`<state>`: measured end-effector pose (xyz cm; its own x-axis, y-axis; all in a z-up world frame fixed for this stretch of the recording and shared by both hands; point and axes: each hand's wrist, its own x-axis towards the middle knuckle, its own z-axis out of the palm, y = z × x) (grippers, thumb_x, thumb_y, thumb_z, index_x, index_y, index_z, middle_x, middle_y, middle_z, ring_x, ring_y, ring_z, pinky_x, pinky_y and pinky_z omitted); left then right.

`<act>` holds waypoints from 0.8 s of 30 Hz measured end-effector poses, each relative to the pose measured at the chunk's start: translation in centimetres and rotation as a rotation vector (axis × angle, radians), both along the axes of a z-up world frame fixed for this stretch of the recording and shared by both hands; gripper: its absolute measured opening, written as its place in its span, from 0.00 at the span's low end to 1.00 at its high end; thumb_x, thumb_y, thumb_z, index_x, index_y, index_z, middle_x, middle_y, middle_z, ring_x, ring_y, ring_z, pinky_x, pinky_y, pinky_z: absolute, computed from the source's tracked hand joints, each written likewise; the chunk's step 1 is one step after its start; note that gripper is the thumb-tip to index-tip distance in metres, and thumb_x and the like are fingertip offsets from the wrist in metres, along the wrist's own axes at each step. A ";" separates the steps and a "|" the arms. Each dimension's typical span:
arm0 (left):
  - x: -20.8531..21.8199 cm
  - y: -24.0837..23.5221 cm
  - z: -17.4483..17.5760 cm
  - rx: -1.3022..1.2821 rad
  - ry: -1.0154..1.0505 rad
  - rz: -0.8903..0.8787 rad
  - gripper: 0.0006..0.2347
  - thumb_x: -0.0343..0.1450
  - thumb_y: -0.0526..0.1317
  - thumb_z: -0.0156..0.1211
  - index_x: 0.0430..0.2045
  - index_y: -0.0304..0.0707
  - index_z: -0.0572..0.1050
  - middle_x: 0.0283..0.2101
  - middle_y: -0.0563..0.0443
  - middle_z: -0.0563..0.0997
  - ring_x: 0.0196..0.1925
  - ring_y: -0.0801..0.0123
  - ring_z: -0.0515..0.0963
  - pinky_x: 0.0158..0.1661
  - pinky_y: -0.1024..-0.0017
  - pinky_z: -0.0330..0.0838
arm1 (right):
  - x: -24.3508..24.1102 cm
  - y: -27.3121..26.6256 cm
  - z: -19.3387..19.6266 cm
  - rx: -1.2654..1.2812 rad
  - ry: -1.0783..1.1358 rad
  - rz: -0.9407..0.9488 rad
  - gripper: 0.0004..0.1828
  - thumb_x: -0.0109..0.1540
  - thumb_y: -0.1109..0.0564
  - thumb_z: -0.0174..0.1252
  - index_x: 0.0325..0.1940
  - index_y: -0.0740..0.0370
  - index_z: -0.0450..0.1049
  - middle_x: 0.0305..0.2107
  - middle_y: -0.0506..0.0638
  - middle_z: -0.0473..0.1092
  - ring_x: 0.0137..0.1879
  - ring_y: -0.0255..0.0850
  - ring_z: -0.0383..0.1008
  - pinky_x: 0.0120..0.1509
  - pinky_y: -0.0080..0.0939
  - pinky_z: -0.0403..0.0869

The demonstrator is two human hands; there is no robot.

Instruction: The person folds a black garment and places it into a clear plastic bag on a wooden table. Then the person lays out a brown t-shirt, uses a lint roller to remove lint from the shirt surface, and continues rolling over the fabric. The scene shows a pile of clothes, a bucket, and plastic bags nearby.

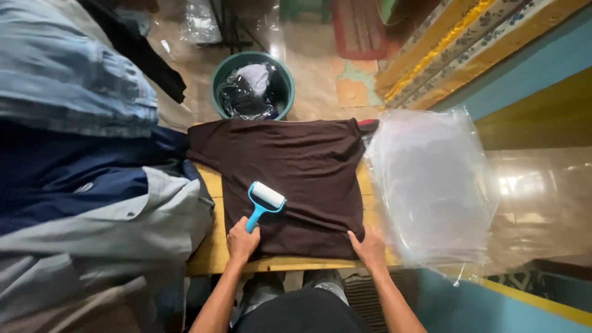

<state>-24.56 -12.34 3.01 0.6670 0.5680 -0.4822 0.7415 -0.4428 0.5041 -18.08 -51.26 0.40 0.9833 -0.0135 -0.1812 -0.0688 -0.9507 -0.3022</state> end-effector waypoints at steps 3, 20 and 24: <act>-0.9 -0.5 0.7 0.041 0.009 0.012 0.14 0.66 0.57 0.59 0.32 0.51 0.73 0.37 0.40 0.82 0.46 0.37 0.83 0.48 0.46 0.77 | 0.2 -0.7 -1.8 0.052 -0.079 -0.025 0.27 0.57 0.32 0.65 0.38 0.59 0.77 0.32 0.59 0.76 0.44 0.58 0.79 0.50 0.57 0.76; -8.1 -2.9 -3.9 0.482 -0.273 0.120 0.09 0.63 0.42 0.64 0.28 0.35 0.78 0.62 0.40 0.72 0.63 0.39 0.70 0.55 0.41 0.68 | -1.3 -4.5 -0.3 0.620 0.379 -0.174 0.36 0.64 0.46 0.63 0.73 0.53 0.58 0.50 0.67 0.75 0.63 0.60 0.73 0.64 0.60 0.72; -8.4 -1.7 -2.3 0.346 -0.236 0.206 0.03 0.59 0.32 0.58 0.22 0.34 0.76 0.29 0.40 0.79 0.38 0.43 0.84 0.37 0.55 0.77 | -2.5 -2.9 5.4 0.768 0.414 0.035 0.59 0.57 0.61 0.68 0.82 0.46 0.37 0.59 0.77 0.66 0.67 0.67 0.67 0.66 0.60 0.74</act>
